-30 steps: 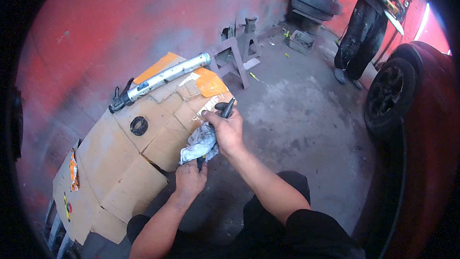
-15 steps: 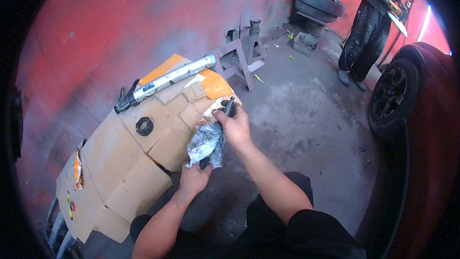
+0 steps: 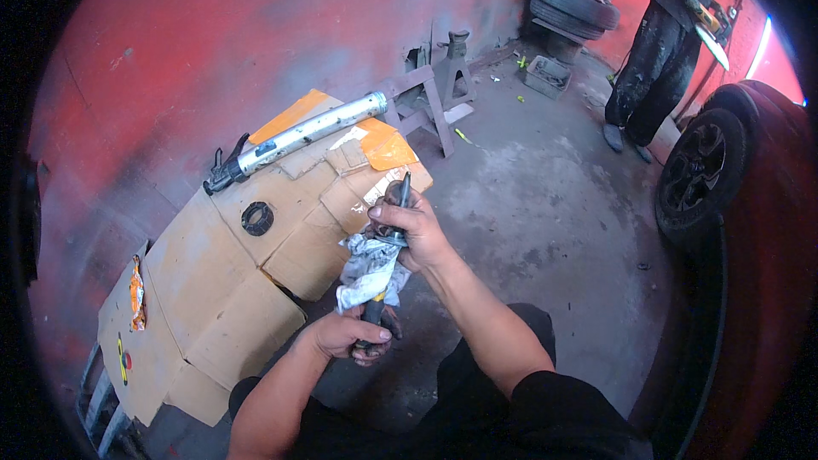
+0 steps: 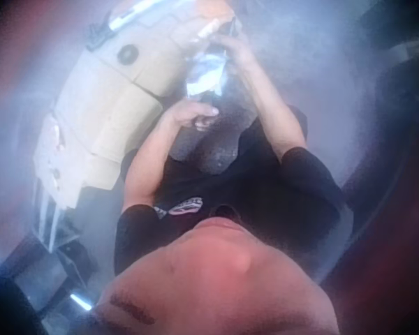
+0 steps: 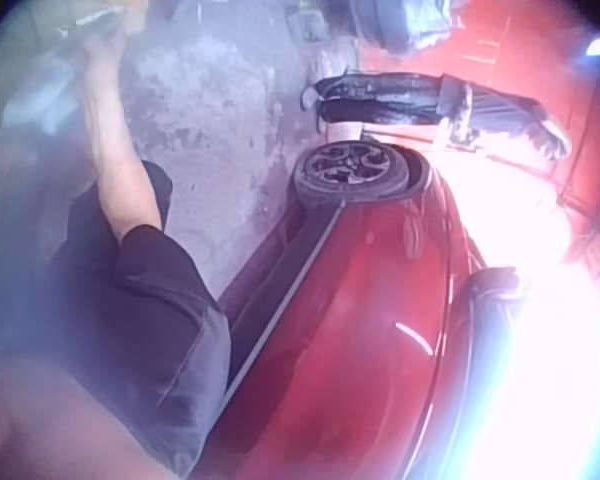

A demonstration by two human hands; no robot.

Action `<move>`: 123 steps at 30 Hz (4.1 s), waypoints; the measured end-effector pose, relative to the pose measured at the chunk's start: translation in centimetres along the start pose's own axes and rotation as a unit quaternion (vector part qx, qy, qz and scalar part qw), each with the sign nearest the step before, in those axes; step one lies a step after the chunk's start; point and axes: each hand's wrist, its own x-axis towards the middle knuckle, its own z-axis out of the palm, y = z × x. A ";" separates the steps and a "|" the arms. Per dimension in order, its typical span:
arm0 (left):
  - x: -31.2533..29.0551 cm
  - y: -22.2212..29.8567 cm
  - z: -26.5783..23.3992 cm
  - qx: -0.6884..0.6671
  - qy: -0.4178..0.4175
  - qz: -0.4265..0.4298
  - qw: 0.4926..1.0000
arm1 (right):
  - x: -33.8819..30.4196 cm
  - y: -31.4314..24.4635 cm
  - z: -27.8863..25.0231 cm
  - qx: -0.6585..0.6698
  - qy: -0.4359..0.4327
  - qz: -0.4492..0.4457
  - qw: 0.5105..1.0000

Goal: The person cleans a small cylindrical metal car part using a white cloth and a screwdriver. They wipe the exterior and interior surfaces repeatedly, then use the screwdriver to scrape residue from the part's opening. The person also wipes a caulking gun and their hands before walking away from the work area.

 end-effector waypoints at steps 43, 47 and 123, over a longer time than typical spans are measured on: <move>4.5 -3.8 -1.4 0.270 0.415 0.206 0.845 | 0.3 0.3 2.0 -0.196 0.144 -0.066 0.968; 3.0 -1.8 -1.1 -0.012 0.168 0.142 0.975 | 0.4 -0.7 0.7 -0.094 0.130 -0.023 0.987; -4.0 0.2 8.9 0.735 0.500 0.180 0.420 | 3.4 -1.1 -4.3 0.076 0.251 0.070 0.962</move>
